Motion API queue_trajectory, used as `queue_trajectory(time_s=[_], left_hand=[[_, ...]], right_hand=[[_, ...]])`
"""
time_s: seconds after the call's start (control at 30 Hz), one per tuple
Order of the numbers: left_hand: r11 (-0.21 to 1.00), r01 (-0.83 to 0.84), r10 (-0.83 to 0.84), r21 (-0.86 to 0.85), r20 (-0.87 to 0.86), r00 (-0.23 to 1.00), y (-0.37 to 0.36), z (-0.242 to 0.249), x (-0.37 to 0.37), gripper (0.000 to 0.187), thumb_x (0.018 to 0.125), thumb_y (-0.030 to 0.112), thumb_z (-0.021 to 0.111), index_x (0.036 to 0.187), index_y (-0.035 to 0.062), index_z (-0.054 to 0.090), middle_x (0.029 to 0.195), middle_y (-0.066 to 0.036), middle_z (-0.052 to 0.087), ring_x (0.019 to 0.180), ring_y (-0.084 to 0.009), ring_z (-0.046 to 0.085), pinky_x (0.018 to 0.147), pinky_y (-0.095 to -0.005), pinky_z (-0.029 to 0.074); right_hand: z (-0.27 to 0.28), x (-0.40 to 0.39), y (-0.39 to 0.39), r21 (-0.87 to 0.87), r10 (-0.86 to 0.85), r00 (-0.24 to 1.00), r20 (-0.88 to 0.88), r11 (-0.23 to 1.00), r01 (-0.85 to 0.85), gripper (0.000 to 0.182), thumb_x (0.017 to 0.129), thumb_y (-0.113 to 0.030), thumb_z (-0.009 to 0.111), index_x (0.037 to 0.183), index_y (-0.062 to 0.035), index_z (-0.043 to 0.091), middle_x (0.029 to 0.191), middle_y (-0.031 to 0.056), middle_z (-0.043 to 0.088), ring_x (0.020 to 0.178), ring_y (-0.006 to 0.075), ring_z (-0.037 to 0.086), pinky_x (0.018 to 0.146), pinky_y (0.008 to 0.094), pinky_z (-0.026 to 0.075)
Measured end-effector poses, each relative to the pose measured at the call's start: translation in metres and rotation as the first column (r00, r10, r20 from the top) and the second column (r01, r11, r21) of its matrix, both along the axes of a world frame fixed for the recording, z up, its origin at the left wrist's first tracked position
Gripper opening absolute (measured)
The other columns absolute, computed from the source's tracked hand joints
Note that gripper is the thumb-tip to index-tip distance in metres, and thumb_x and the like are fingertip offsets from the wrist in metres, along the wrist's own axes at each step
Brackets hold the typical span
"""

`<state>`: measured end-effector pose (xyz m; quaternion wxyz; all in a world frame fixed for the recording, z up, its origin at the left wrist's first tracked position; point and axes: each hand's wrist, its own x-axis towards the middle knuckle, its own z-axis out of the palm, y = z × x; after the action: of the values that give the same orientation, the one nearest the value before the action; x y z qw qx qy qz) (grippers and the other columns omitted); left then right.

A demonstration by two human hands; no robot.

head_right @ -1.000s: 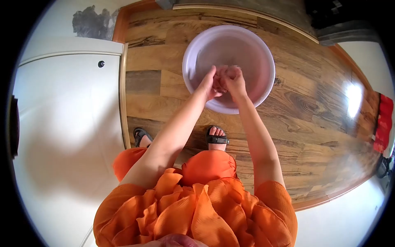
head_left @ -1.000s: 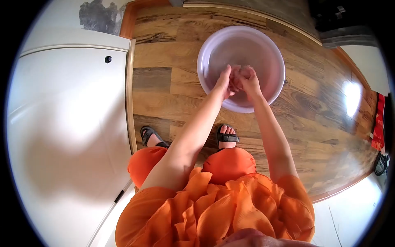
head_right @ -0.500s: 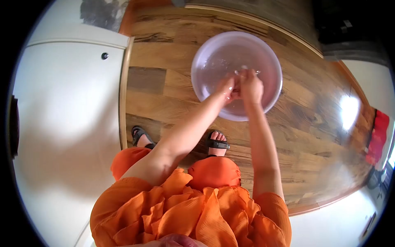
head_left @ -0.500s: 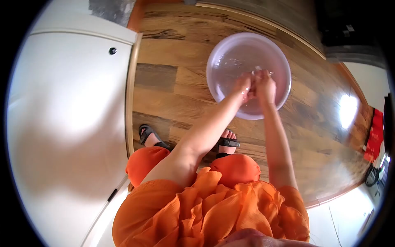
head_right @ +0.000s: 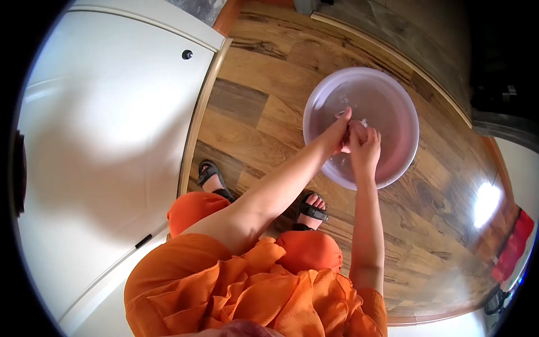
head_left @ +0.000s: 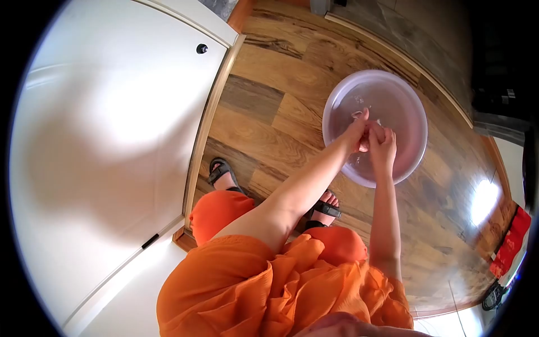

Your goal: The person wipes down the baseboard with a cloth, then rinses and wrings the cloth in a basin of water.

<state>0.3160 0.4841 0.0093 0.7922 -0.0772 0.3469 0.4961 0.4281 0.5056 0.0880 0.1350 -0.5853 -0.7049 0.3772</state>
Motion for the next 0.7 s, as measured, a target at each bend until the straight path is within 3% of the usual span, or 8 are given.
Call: queue_trajectory(time_s=[0.07,0.2,0.23,0.33,0.37,0.47,0.6,0.7], left_hand=[[0.983,-0.181,0.164,0.037,0.274,0.948,0.005,0.020,-0.003,0.049,0.090,0.060,0.043,0.097,0.0132,0.054,0.080,-0.003,0.059,0.082,-0.0147,0.058,0.069,-0.0336,0.050],[0.970,-0.104,0.053,0.221,0.224,0.973,0.015,0.005,0.014,0.054,0.091,0.062,0.037,0.078,0.0127,0.054,0.074,-0.002,0.057,0.072,-0.0176,0.055,0.067,-0.0320,0.046],[0.877,-0.357,0.200,0.323,0.428,0.881,0.018,0.002,0.032,0.044,0.091,0.056,0.046,0.083,0.0145,0.056,0.076,0.001,0.056,0.068,-0.0144,0.053,0.060,-0.0320,0.045],[0.945,-0.323,0.320,0.050,0.059,0.946,0.024,0.000,0.043,0.037,0.091,0.047,0.050,0.084,0.0120,0.058,0.077,-0.001,0.058,0.067,-0.0153,0.054,0.060,-0.0328,0.045],[0.977,-0.119,0.093,-0.176,-0.149,0.984,0.012,0.077,0.017,0.025,0.092,0.033,0.051,0.086,0.0098,0.060,0.080,-0.005,0.061,0.068,-0.0155,0.056,0.061,-0.0328,0.046],[0.967,-0.208,0.130,-0.146,-0.419,0.899,0.014,0.066,0.028,0.027,0.092,0.032,0.053,0.088,0.0067,0.061,0.083,-0.007,0.063,0.077,-0.0185,0.062,0.064,-0.0335,0.051],[0.995,-0.032,-0.076,-0.090,-0.949,0.305,0.015,0.053,0.009,0.036,0.083,0.021,0.062,0.109,-0.0020,0.053,0.098,-0.020,0.060,0.089,-0.0287,0.062,0.080,-0.0379,0.051],[0.983,-0.098,-0.134,-0.156,-0.972,0.195,0.012,0.033,0.009,0.062,0.079,0.021,0.065,0.124,-0.0027,0.031,0.122,-0.033,0.042,0.102,-0.0423,0.055,0.088,-0.0447,0.046]], right_hand=[[0.060,-0.024,-0.030,0.174,0.069,0.997,-0.047,0.983,-0.060,0.025,0.083,-0.021,0.062,0.102,-0.0062,0.057,0.112,0.0214,0.053,0.097,0.0412,0.056,0.079,0.0478,0.048],[0.074,-0.041,-0.047,0.428,0.116,0.990,0.075,0.893,-0.137,0.022,0.086,-0.024,0.060,0.098,-0.0062,0.057,0.103,0.0212,0.056,0.089,0.0403,0.059,0.070,0.0480,0.051],[0.064,-0.039,-0.042,0.487,0.112,0.982,0.150,0.856,-0.172,0.022,0.087,-0.025,0.059,0.098,-0.0064,0.057,0.103,0.0209,0.057,0.087,0.0399,0.059,0.068,0.0481,0.051],[0.045,-0.030,-0.012,0.345,-0.050,0.977,0.208,0.938,-0.025,0.025,0.089,-0.030,0.056,0.099,-0.0069,0.058,0.105,0.0196,0.057,0.084,0.0398,0.060,0.068,0.0481,0.051],[0.042,-0.026,-0.003,0.313,-0.092,0.969,0.228,0.949,0.016,0.029,0.091,-0.035,0.053,0.100,-0.0081,0.059,0.102,0.0196,0.057,0.082,0.0400,0.060,0.070,0.0474,0.051],[-0.024,0.022,0.042,0.134,0.038,0.993,0.112,0.990,-0.053,0.031,0.090,-0.037,0.052,0.102,-0.0094,0.058,0.100,0.0183,0.057,0.083,0.0401,0.060,0.074,0.0470,0.050],[-0.042,0.032,0.032,0.296,-0.082,0.903,0.422,0.954,-0.052,0.031,0.087,-0.036,0.058,0.105,-0.0096,0.057,0.108,0.0186,0.056,0.092,0.0399,0.058,0.081,0.0469,0.049],[-0.063,0.036,0.001,0.432,0.021,0.856,0.516,0.857,-0.281,0.032,0.079,-0.025,0.069,0.103,-0.0083,0.058,0.114,0.0179,0.056,0.102,0.0350,0.056,0.085,0.0454,0.049]])
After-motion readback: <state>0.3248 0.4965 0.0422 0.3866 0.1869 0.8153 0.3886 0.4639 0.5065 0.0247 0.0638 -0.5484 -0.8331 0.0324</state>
